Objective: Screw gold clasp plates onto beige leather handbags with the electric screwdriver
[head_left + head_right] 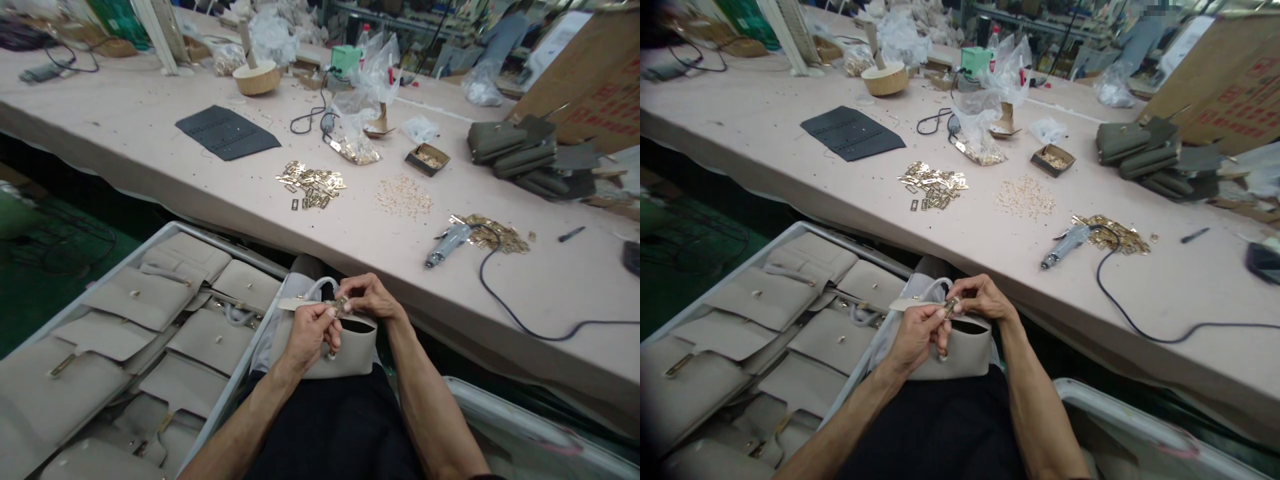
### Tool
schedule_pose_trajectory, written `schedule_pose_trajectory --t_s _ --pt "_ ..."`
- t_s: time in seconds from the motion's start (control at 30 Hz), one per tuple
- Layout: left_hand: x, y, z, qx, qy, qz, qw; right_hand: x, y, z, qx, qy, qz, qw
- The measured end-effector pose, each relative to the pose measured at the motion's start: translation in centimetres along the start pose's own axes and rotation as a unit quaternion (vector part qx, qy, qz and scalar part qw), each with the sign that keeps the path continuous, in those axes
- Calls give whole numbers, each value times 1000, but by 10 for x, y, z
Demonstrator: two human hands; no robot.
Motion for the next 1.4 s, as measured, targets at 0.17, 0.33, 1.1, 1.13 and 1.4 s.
schedule_pose_trajectory --t_s 0.17,0.33,1.1,1.13,1.4 --pt "-1 -1 3 -17 -33 -12 999 -2 5 18 -10 77 15 997" --pt "-2 1 4 -14 -41 12 999 -1 8 19 -19 86 4 996" --pt "10 -2 0 55 -21 133 989 7 11 14 -10 63 3 998" --pt "10 -2 -2 61 -16 144 988 8 10 11 -7 40 13 999" --pt "8 -1 -12 49 -17 145 988 14 1 6 9 -44 77 996"
Point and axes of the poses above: each hand's wrist, its own y-axis towards the middle knuckle, its own x-axis out of the palm, z = x × y, the point moved 2 cm from there along y, towards the middle knuckle, and after that the axes turned 3 degrees about x, right-handed, at the moved point
